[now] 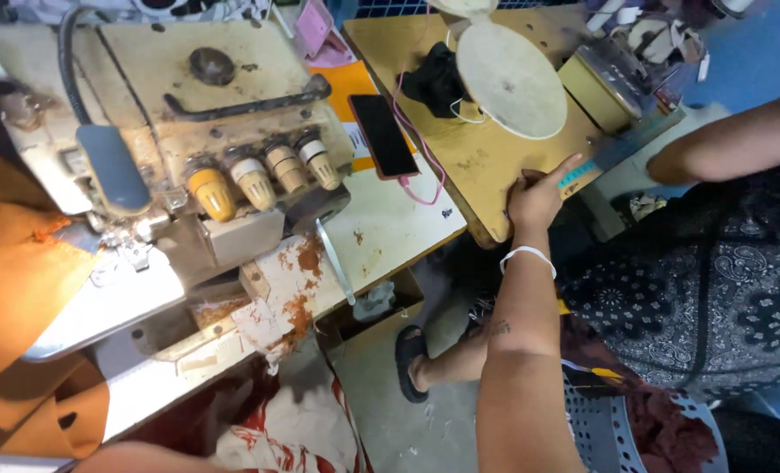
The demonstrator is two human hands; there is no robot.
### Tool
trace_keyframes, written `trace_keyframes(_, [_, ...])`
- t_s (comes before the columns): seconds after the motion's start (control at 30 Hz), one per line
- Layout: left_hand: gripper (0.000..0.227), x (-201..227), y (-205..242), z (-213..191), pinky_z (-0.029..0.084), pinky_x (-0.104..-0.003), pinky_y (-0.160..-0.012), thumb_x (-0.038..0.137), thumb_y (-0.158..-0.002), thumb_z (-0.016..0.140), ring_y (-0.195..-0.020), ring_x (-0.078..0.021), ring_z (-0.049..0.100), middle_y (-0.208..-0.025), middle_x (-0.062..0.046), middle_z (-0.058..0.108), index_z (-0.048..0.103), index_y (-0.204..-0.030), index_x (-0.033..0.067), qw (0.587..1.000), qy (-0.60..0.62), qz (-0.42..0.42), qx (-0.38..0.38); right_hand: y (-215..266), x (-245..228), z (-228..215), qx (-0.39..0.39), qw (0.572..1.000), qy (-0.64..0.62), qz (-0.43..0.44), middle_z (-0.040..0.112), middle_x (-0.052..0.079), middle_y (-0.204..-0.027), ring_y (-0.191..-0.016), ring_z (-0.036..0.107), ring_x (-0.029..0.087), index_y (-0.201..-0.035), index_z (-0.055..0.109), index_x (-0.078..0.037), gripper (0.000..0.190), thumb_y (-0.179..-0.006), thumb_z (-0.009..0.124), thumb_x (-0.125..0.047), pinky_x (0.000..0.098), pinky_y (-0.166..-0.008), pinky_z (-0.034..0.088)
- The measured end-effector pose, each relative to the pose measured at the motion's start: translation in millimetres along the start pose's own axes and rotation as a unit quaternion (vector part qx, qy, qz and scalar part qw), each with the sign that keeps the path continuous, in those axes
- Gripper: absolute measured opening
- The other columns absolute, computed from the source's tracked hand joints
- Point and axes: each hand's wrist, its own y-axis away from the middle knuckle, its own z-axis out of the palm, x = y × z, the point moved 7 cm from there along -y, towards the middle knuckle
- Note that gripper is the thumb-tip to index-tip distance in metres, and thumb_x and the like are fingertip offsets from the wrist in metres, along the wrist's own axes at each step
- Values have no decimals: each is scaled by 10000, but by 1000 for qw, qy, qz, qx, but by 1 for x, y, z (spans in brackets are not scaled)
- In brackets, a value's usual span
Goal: Sewing brown fabric strips using an industrial overlock sewing machine
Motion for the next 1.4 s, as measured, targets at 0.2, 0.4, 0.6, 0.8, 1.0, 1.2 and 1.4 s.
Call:
trace_keyframes(0.2, [121,-113,146,-8,412,-356,-880,243,-918,702,-932,-153,664,-939,41,695,726,-1033,216,998,-35,36,-31,-3,-9,-12,12,1000,-8,21,700,44,-1145,-1127,604,331,-1523,-146,-207,956,-960,625,-166,455,-1008,426])
trace_keyframes(0.4, [376,-231,242,-43,449,-462,-891,334,-867,613,-1084,-206,595,-1182,44,683,660,-1239,314,874,-248,-196,-369,1,-33,-29,-90,986,12,142,500,65,-622,-529,454,240,-1545,-175,-174,876,-943,448,-38,384,-467,326])
trace_keyframes(0.6, [196,-236,306,-103,470,-365,-872,376,-833,608,-1057,-148,644,-1106,170,662,694,-1009,363,862,-456,-221,22,-23,-6,-6,-97,982,74,144,572,68,-665,-560,530,279,-1557,-101,-160,853,-898,439,-107,420,-495,383])
trace_keyframes(0.8, [218,-245,296,-89,518,-439,-877,378,-718,665,-1051,-171,667,-1165,122,669,686,-924,308,849,-466,-249,8,-26,-8,-10,-124,973,71,182,574,57,-669,-545,513,268,-1563,-65,-142,816,-898,404,-92,402,-460,365])
trace_keyframes(1.0, [159,-246,298,-80,466,-409,-984,245,-754,680,-1078,-246,638,-1143,43,682,698,-907,204,865,-429,-252,63,-23,-6,-12,-83,981,22,172,541,46,-612,-486,462,244,-1568,7,-136,788,-902,422,-66,383,-402,317])
trace_keyframes(1.2, [180,-247,295,-85,518,-401,-848,336,-747,653,-1072,-179,650,-1166,131,663,694,-916,294,845,-446,-296,-3,-25,3,-6,-32,988,11,148,621,73,-713,-570,568,288,-1554,90,-120,744,-950,512,-220,428,-451,423])
trace_keyframes(1.4, [149,-231,277,-89,542,-402,-758,314,-745,670,-1038,-180,674,-1118,98,686,707,-886,283,852,-464,-241,1,-29,15,0,13,992,-23,123,635,57,-712,-561,583,293,-1541,138,-74,758,-907,531,-206,439,-446,446])
